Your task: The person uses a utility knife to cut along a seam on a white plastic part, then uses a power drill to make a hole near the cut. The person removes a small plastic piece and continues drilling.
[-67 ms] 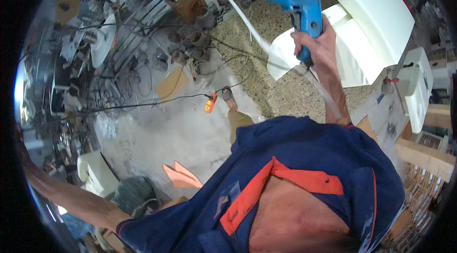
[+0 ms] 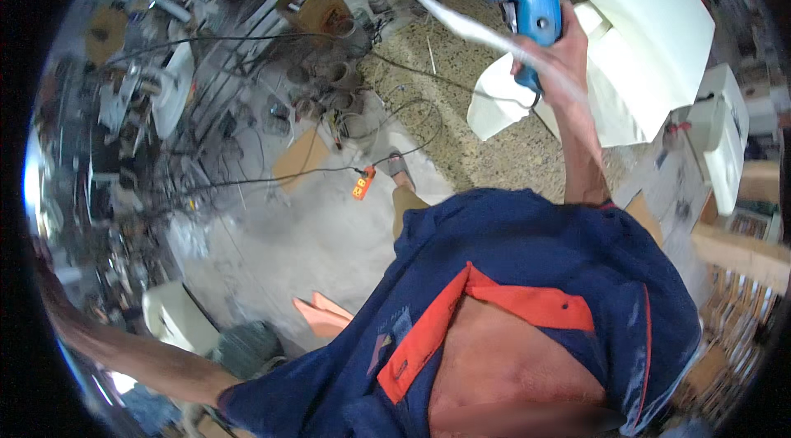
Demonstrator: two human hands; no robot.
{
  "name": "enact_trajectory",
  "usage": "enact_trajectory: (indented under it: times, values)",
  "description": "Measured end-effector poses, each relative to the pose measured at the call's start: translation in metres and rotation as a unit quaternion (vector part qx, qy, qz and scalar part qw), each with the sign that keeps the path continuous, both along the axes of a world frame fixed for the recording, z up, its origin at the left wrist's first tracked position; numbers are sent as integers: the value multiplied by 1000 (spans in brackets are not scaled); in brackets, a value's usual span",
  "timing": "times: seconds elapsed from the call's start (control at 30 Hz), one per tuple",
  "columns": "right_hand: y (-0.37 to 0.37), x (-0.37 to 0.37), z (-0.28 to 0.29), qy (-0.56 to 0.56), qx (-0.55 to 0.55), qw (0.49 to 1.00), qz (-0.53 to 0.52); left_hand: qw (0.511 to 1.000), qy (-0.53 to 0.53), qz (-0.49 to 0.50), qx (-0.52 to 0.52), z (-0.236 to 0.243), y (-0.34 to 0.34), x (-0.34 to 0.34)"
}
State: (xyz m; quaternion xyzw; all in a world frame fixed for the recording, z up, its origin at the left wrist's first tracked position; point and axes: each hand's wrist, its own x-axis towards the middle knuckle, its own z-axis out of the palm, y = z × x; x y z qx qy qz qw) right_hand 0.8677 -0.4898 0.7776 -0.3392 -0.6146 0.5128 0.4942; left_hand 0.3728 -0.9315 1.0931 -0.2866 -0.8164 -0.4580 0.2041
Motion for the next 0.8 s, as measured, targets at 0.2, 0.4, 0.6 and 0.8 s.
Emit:
enact_trajectory:
  times: [0.2, 0.4, 0.6, 0.8]
  values:
    - [114, -115, 37, -282, 329, 898, -81, 976, -199, -79, -50, -141, 99, -81]
    - [253, -214, -6, -573, 390, 720, -30, 892, -374, -177, -181, -297, 249, -150]
    - [388, -214, -52, -594, 337, 720, -123, 864, -404, -193, -231, -363, 352, -199]
    - [540, -235, -78, -431, 205, 855, -205, 884, -373, -29, -281, -457, 459, -302]
